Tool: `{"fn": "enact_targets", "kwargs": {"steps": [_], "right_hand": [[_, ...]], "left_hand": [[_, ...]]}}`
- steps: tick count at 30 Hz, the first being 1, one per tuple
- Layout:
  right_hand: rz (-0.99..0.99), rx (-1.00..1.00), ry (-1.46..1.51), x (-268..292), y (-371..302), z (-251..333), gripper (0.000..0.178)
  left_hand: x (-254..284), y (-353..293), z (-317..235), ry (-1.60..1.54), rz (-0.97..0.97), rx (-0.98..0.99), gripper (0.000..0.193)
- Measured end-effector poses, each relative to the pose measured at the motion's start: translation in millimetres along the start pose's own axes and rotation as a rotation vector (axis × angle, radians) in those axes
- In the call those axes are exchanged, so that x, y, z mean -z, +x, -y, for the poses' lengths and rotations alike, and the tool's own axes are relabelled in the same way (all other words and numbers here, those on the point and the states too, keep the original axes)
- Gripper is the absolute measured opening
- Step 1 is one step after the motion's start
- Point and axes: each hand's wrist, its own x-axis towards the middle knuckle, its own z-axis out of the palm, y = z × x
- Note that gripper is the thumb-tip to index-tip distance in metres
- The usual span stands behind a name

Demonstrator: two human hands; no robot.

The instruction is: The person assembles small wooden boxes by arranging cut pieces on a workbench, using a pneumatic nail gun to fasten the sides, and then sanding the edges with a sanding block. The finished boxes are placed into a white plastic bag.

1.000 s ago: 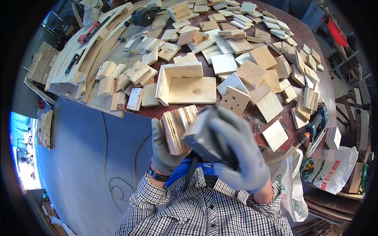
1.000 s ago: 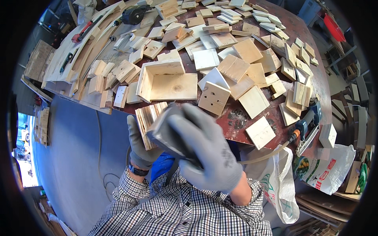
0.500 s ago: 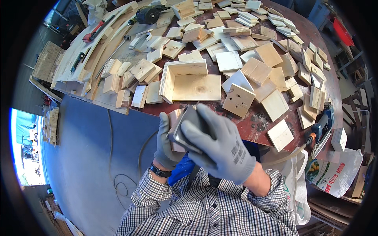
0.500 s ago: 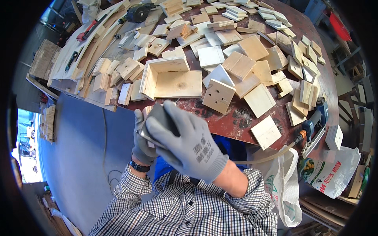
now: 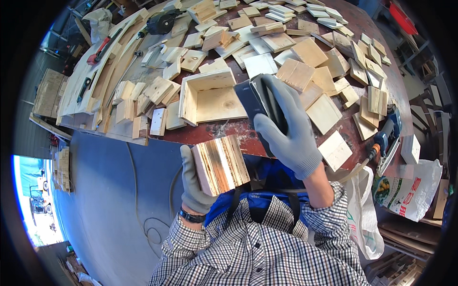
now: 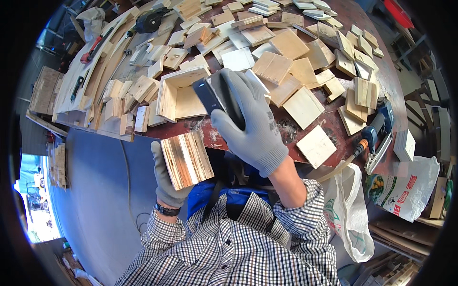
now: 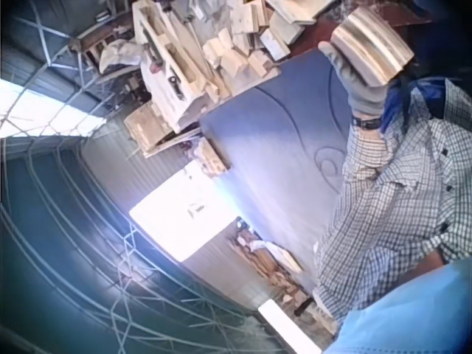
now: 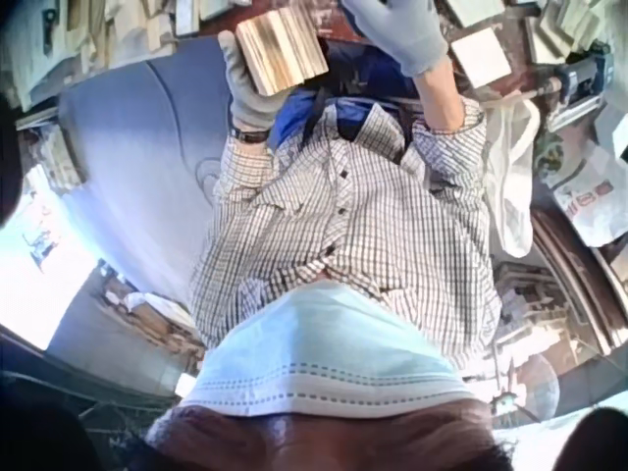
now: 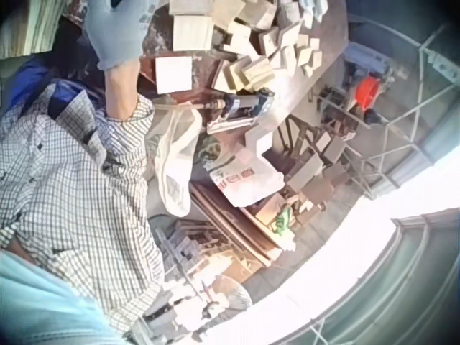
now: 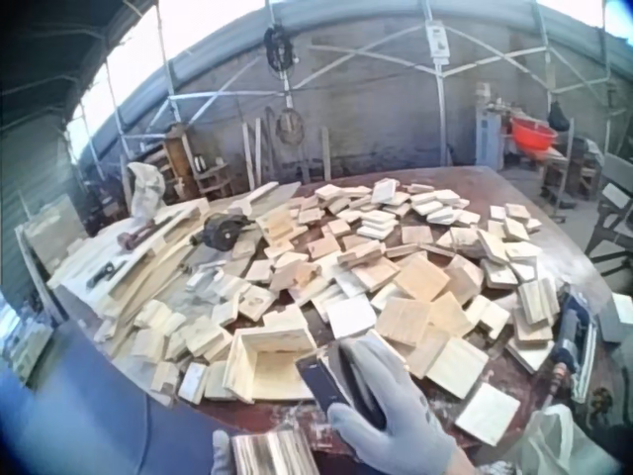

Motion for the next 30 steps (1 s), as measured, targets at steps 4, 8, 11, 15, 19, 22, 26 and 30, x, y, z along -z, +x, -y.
{"fn": "enact_targets", "kwargs": {"steps": [4, 8, 11, 15, 19, 22, 26, 30], "right_hand": [[0.294, 0.496, -0.219, -3, -12, 15, 0.084], [0.357, 0.531, -0.340, -12, -29, 15, 0.084], [0.170, 0.500, -0.373, -19, 5, -16, 0.071], [0.349, 0.564, -0.303, -28, -16, 21, 0.071], [0.266, 0.396, -0.355, -19, 20, -20, 0.065], [0.198, 0.346, -0.245, -8, 31, -24, 0.073], [0.317, 0.453, -0.328, -19, 14, -3, 0.074], [0.376, 0.527, -0.276, -14, -25, 6, 0.076]], "left_hand": [[-9, 8, -3, 0.026, -0.068, -0.006, 0.085], [-12, 0, -14, 0.342, -0.188, 0.013, 0.082], [-10, 3, -6, 0.312, -0.098, -0.005, 0.075], [-10, 10, -16, 0.078, -0.049, 0.019, 0.081], [12, 4, -23, 0.061, -0.019, 0.079, 0.083], [9, 5, -10, -0.008, -0.242, 0.004, 0.081], [-3, 9, -13, -0.049, -0.027, 0.070, 0.081], [2, 8, -18, -0.078, -0.020, 0.053, 0.082]]}}
